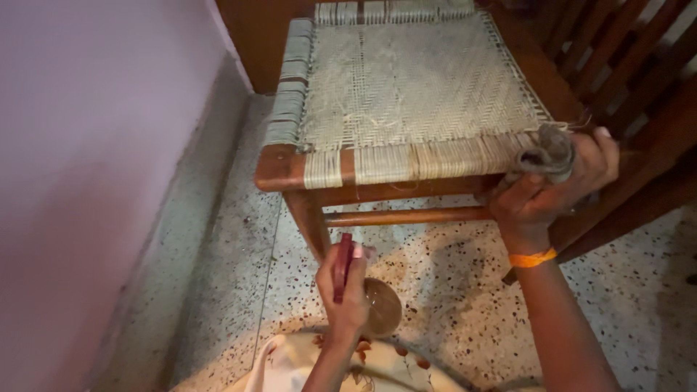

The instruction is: The person sprays a wooden chair with a cleaning solution and wipes the legs, spindles, and frame with a cloth.

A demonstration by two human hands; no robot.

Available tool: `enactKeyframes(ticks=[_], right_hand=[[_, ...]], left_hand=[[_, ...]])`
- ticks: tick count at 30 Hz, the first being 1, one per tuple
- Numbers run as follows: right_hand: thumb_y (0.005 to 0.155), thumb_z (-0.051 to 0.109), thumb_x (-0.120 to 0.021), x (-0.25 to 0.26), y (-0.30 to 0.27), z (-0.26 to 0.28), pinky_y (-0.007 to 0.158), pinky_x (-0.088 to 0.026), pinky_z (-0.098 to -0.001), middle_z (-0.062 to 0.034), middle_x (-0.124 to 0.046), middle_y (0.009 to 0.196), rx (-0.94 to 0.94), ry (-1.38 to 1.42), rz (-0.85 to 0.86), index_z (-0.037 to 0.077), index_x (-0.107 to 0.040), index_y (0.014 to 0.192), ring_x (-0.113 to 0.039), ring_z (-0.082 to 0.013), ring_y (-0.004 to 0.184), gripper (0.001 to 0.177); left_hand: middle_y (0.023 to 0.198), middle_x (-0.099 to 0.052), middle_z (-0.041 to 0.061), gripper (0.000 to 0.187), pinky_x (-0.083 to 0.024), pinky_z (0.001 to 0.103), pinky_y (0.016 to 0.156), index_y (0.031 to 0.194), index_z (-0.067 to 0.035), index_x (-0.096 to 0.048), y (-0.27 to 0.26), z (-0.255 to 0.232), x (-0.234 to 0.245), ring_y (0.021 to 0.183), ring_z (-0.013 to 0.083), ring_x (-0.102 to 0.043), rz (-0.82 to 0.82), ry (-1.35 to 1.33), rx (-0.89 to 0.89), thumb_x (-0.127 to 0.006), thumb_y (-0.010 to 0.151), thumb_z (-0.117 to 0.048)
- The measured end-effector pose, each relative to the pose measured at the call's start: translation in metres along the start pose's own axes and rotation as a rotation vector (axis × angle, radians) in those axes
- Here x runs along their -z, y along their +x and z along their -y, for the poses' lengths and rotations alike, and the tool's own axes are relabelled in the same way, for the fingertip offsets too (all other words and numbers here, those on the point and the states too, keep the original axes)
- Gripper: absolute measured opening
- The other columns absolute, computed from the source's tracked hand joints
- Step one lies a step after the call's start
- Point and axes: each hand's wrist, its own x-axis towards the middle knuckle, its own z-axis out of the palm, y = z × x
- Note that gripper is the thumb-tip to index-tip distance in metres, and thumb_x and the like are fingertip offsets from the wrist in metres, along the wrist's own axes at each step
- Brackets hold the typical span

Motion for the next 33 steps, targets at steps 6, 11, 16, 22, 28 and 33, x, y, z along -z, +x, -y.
enactKeyframes(ticks=[6,11,16,22,28,33], right_hand=[[0.113,0.049,-0.030,-0.006,-0.010,-0.017,0.118,-0.031,-0.0515,-0.0144,-0.050,0.131,0.027,-0.002,-0.019,0.003,-0.052,0.127,-0.038,-0.0332,0.142,0.052],[0.110,0.056,-0.029,-0.016,-0.008,-0.027,0.119,-0.030,-0.0481,-0.0125,-0.050,0.130,-0.076,0.076,-0.051,0.006,-0.056,0.124,-0.039,-0.0279,0.137,0.059],[0.113,0.057,-0.026,-0.020,0.003,-0.045,0.111,-0.033,-0.0486,-0.0146,-0.039,0.122,0.074,0.140,-0.031,0.002,-0.049,0.121,-0.040,-0.0310,0.126,0.060],[0.111,0.062,-0.031,-0.029,0.003,-0.054,0.103,-0.036,-0.0423,-0.0124,-0.037,0.115,0.092,0.272,-0.041,0.004,-0.043,0.118,-0.040,-0.0277,0.108,0.059],[0.112,0.057,-0.031,-0.028,0.005,-0.062,0.096,-0.036,-0.0409,-0.0127,-0.037,0.110,0.167,0.257,-0.005,0.002,-0.043,0.118,-0.037,-0.0286,0.102,0.056],[0.113,0.056,-0.028,-0.022,0.004,-0.056,0.106,-0.035,-0.0448,-0.0139,-0.040,0.120,0.151,0.167,-0.004,0.003,-0.050,0.125,-0.042,-0.0309,0.119,0.059]], left_hand=[[0.088,-0.072,0.001,0.020,-0.050,0.026,0.073,0.103,-0.001,-0.070,0.004,0.025,-0.011,0.079,0.0082,-0.063,-0.050,-0.114,-0.096,-0.064,0.098,-0.020],[0.078,-0.065,0.002,0.018,-0.044,0.028,0.065,0.103,0.000,-0.073,-0.002,0.050,-0.003,0.071,0.0098,-0.054,-0.083,-0.063,-0.011,-0.066,0.097,-0.015],[0.086,-0.068,0.003,0.012,-0.049,0.026,0.069,0.103,0.000,-0.069,-0.002,0.059,-0.022,0.076,0.0096,-0.061,-0.073,-0.061,-0.221,-0.063,0.097,-0.009],[0.113,-0.059,0.017,0.025,-0.062,0.033,0.083,0.123,0.006,-0.039,0.003,0.046,-0.044,0.099,0.0193,-0.067,-0.111,-0.050,-0.763,-0.050,0.104,-0.007],[0.106,-0.066,0.010,0.029,-0.056,0.034,0.088,0.131,0.002,-0.048,-0.007,0.034,-0.048,0.097,0.0184,-0.066,-0.041,-0.359,-0.395,-0.053,0.104,-0.007],[0.092,-0.062,0.006,0.020,-0.048,0.026,0.064,0.116,0.005,-0.055,-0.009,0.034,-0.052,0.074,0.0095,-0.057,-0.029,-0.146,-0.470,-0.060,0.103,-0.010]])
